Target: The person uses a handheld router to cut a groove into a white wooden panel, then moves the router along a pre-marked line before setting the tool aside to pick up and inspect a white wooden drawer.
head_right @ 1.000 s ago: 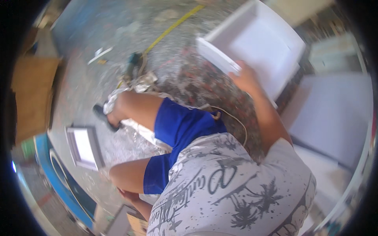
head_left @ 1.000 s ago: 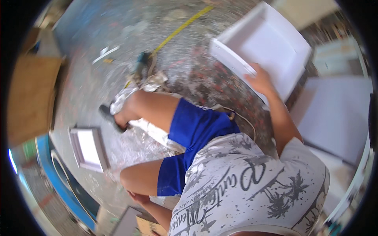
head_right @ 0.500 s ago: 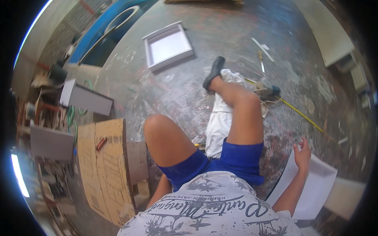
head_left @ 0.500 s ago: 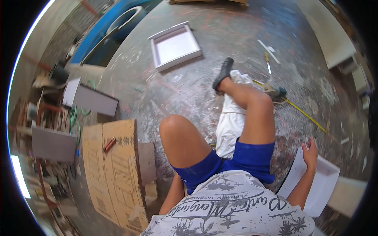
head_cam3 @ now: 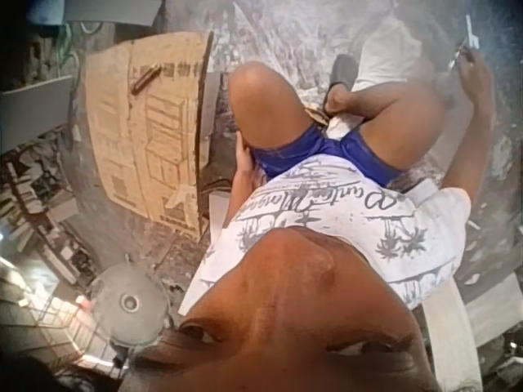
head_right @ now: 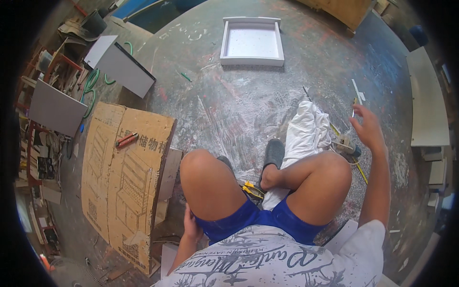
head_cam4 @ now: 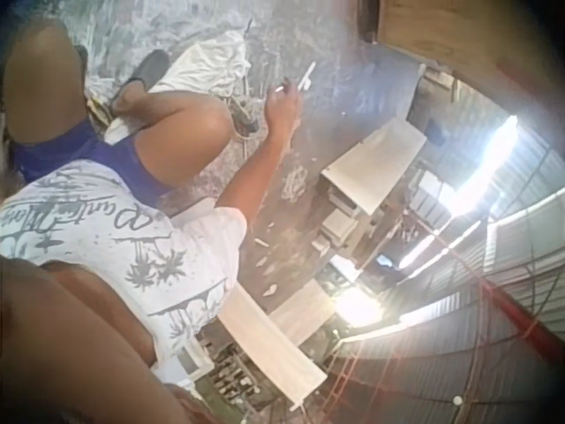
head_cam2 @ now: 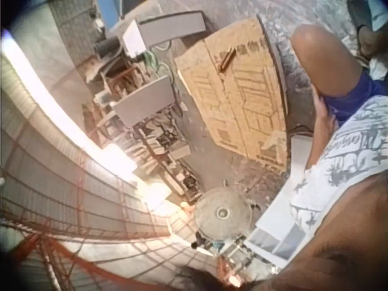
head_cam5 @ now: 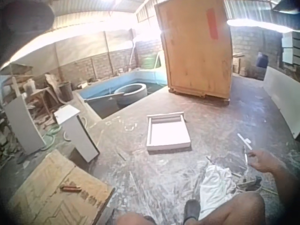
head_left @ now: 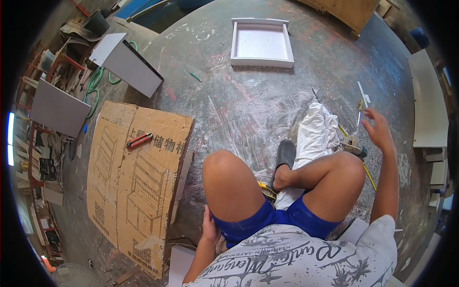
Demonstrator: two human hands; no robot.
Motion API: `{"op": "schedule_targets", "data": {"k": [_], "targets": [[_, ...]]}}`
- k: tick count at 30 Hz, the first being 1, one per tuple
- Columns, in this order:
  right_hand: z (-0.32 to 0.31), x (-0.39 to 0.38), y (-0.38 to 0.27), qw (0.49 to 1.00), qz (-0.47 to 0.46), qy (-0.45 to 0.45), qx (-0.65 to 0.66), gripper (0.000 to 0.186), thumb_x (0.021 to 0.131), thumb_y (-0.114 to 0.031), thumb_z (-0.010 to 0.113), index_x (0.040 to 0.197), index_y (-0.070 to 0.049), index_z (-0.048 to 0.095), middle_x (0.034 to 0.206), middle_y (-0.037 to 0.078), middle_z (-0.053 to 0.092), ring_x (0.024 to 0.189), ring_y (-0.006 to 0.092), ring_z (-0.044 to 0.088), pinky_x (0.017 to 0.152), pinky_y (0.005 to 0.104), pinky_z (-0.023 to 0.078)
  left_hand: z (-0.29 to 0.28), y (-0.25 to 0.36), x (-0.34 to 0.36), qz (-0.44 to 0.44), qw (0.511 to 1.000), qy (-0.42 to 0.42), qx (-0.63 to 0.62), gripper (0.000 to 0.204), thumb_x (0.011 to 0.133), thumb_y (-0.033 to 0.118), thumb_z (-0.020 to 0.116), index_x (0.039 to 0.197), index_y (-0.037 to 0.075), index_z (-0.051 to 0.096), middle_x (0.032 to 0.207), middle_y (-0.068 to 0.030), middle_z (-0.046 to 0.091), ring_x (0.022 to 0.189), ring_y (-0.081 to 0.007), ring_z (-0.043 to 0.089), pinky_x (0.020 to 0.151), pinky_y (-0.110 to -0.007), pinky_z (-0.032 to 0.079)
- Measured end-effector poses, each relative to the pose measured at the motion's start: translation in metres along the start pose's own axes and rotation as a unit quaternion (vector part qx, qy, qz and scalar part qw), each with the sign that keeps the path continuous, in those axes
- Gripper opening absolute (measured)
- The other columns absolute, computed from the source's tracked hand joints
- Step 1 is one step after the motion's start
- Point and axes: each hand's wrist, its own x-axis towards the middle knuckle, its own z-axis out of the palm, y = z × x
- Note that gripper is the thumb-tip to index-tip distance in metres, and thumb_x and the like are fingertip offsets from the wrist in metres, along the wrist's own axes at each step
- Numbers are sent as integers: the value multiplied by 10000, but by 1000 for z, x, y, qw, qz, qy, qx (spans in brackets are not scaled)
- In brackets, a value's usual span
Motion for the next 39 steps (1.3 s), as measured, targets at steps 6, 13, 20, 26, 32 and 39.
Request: {"op": "schedule_targets", "data": {"k": [6, 13, 20, 26, 32, 39], "targets": [[88, 120, -38, 983, -108, -147, 21, 438, 892, -183, 749, 1292, -41, 641, 1167, 198, 728, 1106, 360, 685, 960, 452, 521, 99, 66, -15, 345, 904, 35, 251, 967, 925, 601, 683, 1613, 52, 284, 1640, -239, 329, 1516, -367, 334, 1231, -504, 283], [276, 242, -81, 952, -201, -227, 33, 504, 862, -181, 773, 1321, -39, 622, 1292, 203, 677, 1202, 381, 635, 1044, 469, 489, 106, 92, -3, 482, 607, 178, 607, 1223, 721, 595, 860, 1625, 59, 236, 1634, -358, 229, 1512, -549, 254, 1204, -658, 220], [485, 440, -44, 960, -261, -101, -9, 686, 903, -161, 745, 1495, 30, 455, 1487, 237, 528, 1395, 409, 482, 1181, 450, 379, 138, 112, -2, 436, 614, 274, 598, 1087, 692, 500, 881, 1562, 73, 390, 1618, -296, 346, 1494, -526, 338, 1176, -727, 193], [551, 510, -116, 985, -153, -58, -61, 633, 923, -442, 649, 1380, -12, 563, 1356, 227, 608, 1260, 390, 589, 1057, 527, 464, 167, 111, -12, 382, 603, 385, 585, 1052, 679, 417, 882, 1550, 79, 399, 1608, -280, 366, 1473, -527, 372, 1170, -740, 197], [500, 462, -208, 993, -71, -66, -68, 811, 952, -732, 505, 1277, -3, 651, 1266, 243, 671, 1178, 400, 653, 978, 571, 521, 182, 107, -10, 368, 593, 426, 575, 1041, 664, 391, 881, 1542, 90, 408, 1598, -275, 382, 1473, -522, 375, 1177, -736, 188], [479, 393, -190, 986, -47, -151, -42, 635, 975, -642, 536, 1338, -140, 676, 1339, 196, 660, 1266, 416, 600, 1121, 662, 367, 180, 105, -8, 390, 600, 395, 576, 1002, 698, 432, 858, 1534, 90, 425, 1600, -263, 386, 1486, -496, 369, 1178, -733, 196]]}}
